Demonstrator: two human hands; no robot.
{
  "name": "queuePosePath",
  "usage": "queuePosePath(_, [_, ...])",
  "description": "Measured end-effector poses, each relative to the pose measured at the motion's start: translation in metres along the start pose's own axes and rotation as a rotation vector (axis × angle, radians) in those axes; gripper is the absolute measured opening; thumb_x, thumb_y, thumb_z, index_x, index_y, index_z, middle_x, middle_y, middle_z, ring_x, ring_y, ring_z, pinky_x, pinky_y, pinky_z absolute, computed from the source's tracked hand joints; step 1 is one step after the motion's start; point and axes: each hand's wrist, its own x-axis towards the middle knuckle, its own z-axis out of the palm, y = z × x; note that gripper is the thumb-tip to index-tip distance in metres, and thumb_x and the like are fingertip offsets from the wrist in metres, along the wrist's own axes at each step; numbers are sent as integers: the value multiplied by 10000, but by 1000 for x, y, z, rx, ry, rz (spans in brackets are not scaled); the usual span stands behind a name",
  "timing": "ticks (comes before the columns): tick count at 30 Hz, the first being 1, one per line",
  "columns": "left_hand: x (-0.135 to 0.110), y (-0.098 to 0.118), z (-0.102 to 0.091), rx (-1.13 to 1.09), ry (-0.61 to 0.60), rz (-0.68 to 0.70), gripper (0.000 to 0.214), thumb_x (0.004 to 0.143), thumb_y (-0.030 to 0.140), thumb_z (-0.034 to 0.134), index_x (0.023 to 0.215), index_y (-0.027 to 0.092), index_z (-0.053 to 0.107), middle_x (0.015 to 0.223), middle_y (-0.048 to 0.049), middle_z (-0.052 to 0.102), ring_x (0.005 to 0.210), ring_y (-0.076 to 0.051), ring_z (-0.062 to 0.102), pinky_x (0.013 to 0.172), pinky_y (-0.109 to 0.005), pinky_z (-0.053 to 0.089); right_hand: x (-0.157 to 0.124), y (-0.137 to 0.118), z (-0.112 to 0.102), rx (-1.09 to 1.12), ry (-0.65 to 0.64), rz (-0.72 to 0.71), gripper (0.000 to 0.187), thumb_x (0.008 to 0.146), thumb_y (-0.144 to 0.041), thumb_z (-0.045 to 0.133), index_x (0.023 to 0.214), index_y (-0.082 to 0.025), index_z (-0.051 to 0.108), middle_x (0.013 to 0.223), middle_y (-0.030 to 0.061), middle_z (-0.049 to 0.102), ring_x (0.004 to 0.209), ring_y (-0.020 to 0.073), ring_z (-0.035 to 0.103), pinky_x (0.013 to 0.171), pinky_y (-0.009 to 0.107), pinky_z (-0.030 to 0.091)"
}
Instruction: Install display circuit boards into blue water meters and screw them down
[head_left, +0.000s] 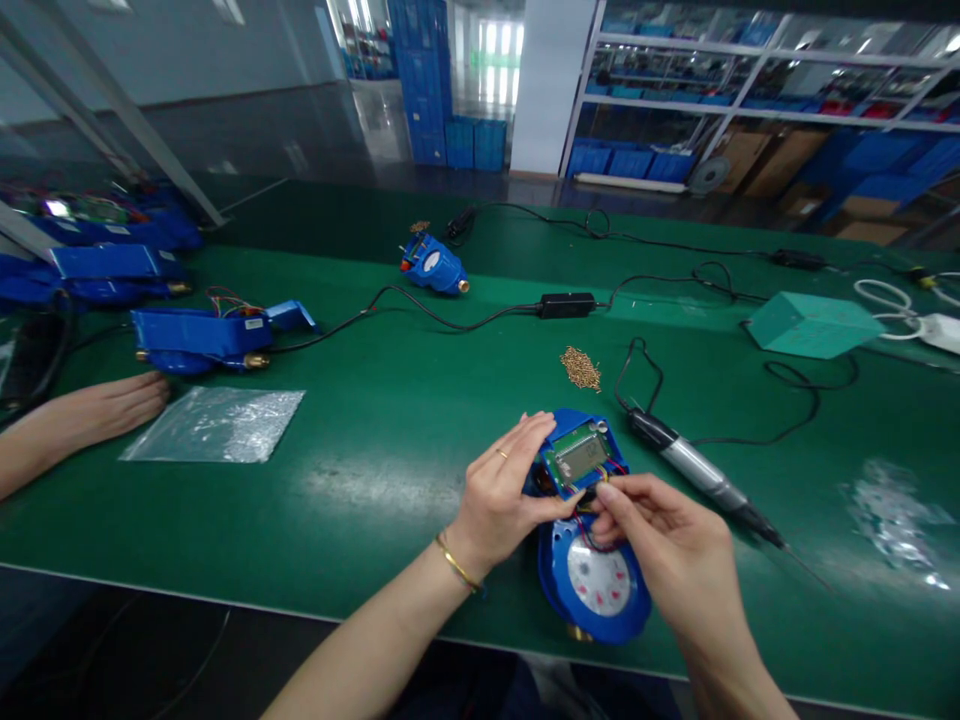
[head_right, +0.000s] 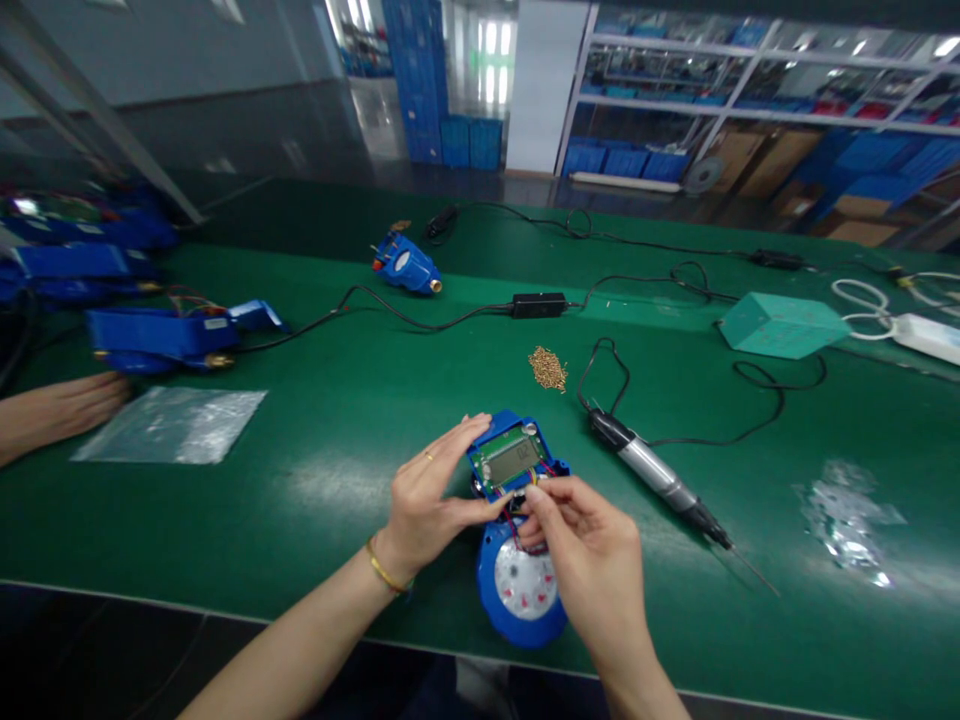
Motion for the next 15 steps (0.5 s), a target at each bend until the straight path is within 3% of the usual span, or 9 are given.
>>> queuePosePath(8, [2,0,-2,9,0,18,550,826,347,741,1285,112,548,1235,-160,697,1134,-244,689,1042,-416,560,-2,2,3,49,27,-17,254,748,-401,799,806,-166,720,620,42,687,503,145,644,496,224,584])
queuePosePath(15, [1,-2,1,0,7,19,565,807,340,761,1269,83,561,1227,-170,698,1141,-251,684,1050,-409,555,-6,8,4,-73,98,-81,224,793,-394,765,872,-189,725,670,40,706,539,153,661,516,229,599])
